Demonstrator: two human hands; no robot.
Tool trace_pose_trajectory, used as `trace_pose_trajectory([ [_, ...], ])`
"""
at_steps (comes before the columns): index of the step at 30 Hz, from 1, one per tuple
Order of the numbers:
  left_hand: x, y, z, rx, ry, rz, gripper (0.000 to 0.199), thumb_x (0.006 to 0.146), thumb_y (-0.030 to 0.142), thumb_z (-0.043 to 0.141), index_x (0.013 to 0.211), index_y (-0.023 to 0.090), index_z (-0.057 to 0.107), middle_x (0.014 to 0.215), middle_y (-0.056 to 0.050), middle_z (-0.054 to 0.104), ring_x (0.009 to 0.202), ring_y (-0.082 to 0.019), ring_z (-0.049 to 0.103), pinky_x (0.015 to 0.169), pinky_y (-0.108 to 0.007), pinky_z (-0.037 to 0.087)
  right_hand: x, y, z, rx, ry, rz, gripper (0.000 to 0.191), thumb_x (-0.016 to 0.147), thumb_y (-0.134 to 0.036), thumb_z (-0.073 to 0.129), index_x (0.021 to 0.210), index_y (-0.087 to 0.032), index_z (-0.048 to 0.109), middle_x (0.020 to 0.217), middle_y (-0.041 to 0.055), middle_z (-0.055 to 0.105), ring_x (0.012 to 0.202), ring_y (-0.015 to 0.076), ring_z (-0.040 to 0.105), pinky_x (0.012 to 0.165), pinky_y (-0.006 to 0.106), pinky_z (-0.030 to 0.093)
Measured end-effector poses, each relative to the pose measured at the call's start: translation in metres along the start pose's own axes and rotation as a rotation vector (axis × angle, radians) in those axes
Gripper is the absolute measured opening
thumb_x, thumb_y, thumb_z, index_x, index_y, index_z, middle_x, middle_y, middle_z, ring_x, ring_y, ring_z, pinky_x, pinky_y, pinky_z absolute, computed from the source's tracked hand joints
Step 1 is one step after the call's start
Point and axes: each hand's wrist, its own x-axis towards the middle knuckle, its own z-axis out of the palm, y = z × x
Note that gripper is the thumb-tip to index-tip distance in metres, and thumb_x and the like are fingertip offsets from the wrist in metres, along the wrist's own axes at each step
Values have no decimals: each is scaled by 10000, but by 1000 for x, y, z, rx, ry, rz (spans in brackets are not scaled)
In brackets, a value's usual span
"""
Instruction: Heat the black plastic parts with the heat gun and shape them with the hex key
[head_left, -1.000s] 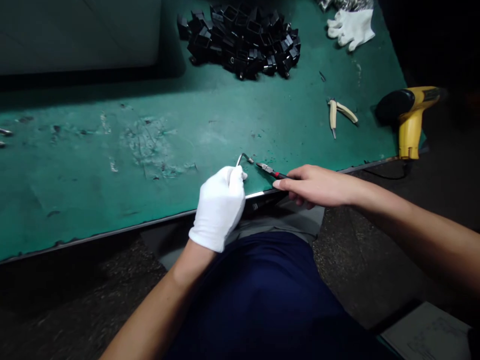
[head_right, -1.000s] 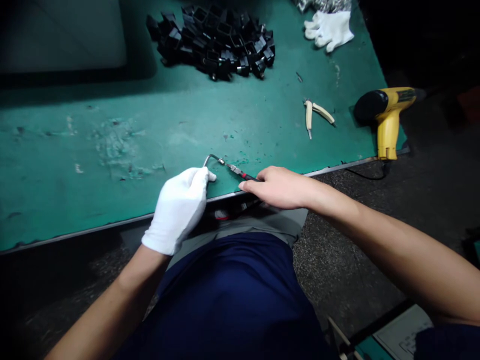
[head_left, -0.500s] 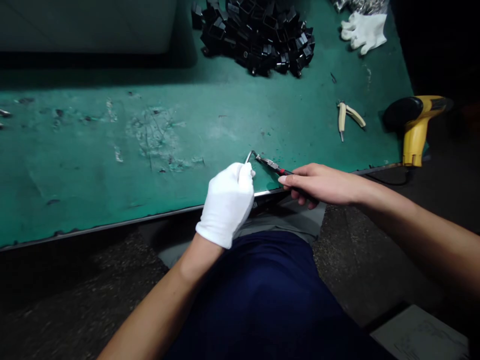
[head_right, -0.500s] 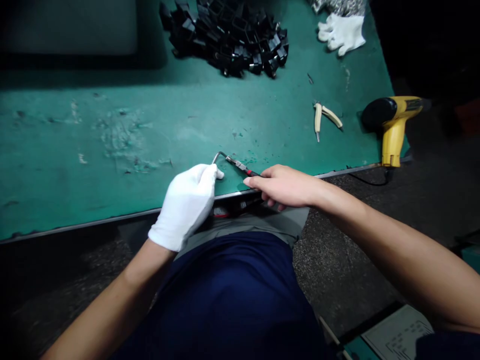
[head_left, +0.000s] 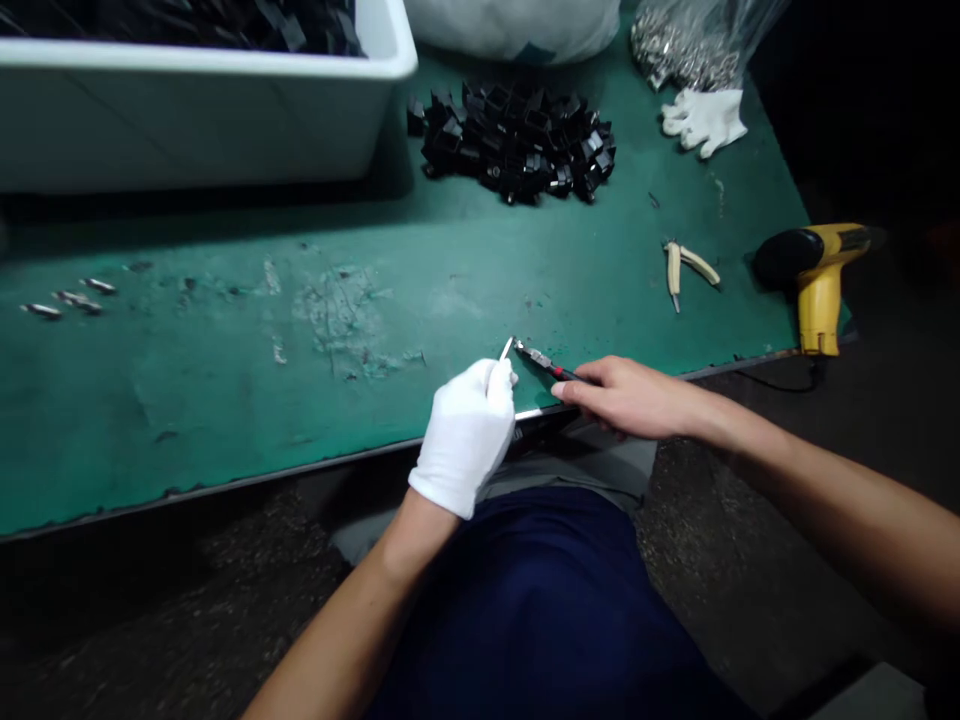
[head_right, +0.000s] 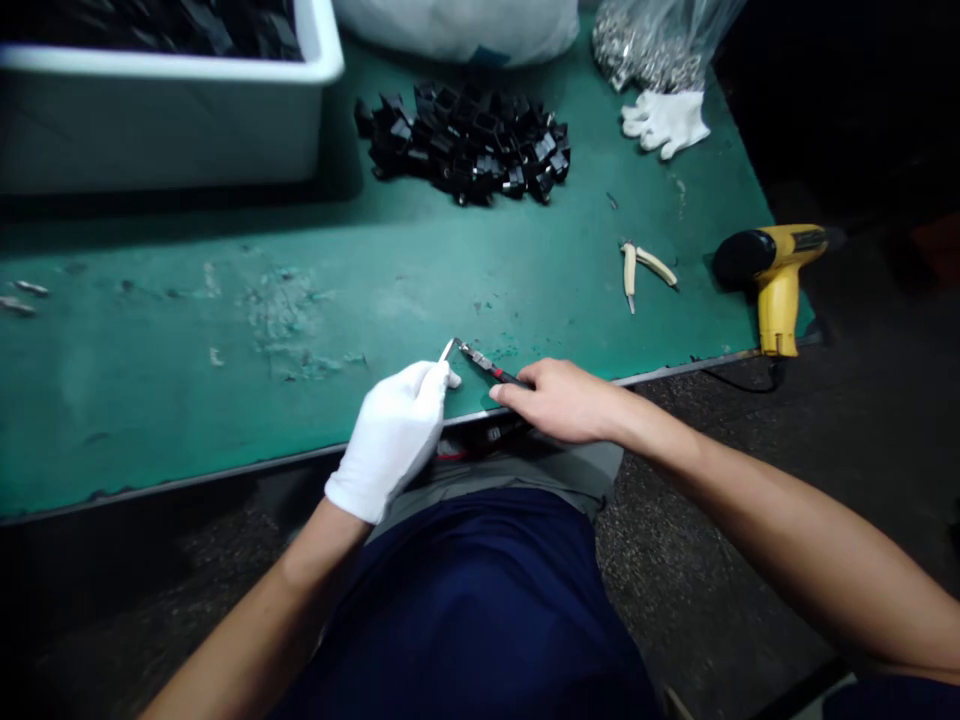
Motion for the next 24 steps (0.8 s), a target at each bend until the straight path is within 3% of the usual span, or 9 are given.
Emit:
trace_pose_trajectory([
  [5,5,-12,-10,265,249,39,322,1035,330,401,1106,178,676,967,-100,715,836,-213,644,757,-295,451,-6,12,15,248,-20,-96,439,938,-585,550,856,-165,650,681,-9,596,495,120,547,429,229,457],
  [9,31,-27,-21,478,185,-41,347,1021,377,392,1105,216,687,961,-110,651,777,-244,597,648,-325,422,-5,20,36,542,-1,-245,426,991,-542,435,970,-163,629,732,-11,580,524,117,550,477,252,502],
  [12,45,-24,-32,526,205,-3,343,1000,382,431,1158,196,672,1102,-156,644,979,-313,614,821,-409,482,2,21,51,771,66,-382,452,1003,-575,377,1041,-186,604,802,0,581,589,138,590,572,307,546],
  [15,35,-5,-43,335,325,-15,500,933,453,559,1348,172,568,1381,-210,551,1293,-390,508,1066,-550,413,10,14,58,939,99,-514,467,999,-605,422,1127,-201,618,924,37,631,731,168,660,745,354,549],
  [16,27,3,-44,187,280,-40,556,918,467,579,1397,190,527,1422,-192,539,1320,-368,510,1094,-539,414,11,10,59,980,100,-554,459,994,-602,455,1153,-205,622,973,52,651,819,188,679,825,371,535],
  [18,9,17,-42,-144,-12,-123,616,914,447,570,1481,247,437,1421,-138,583,1253,-307,608,1046,-487,504,15,2,64,1045,105,-617,438,984,-588,508,1183,-217,629,1043,70,679,985,223,672,962,402,487],
  [20,-4,26,-31,-251,-151,-128,813,795,423,688,1529,254,382,1453,-131,568,1300,-328,583,1095,-502,486,18,-7,72,1088,117,-650,409,977,-569,541,1186,-232,641,1085,74,694,1061,237,652,1021,420,452],
  [22,-4,31,-11,-215,10,-171,889,713,366,714,1536,295,384,1427,-102,589,1310,-349,575,1108,-514,487,22,-14,82,1109,129,-666,392,956,-548,594,1198,-244,648,1124,79,699,1076,249,648,1013,429,459],
  [24,7,34,12,-190,107,-221,833,713,344,695,1500,409,428,1292,-48,677,1227,-339,639,1007,-477,573,27,-18,92,1107,161,-676,441,916,-541,655,1251,-255,636,1159,92,699,1106,277,644,989,438,477],
])
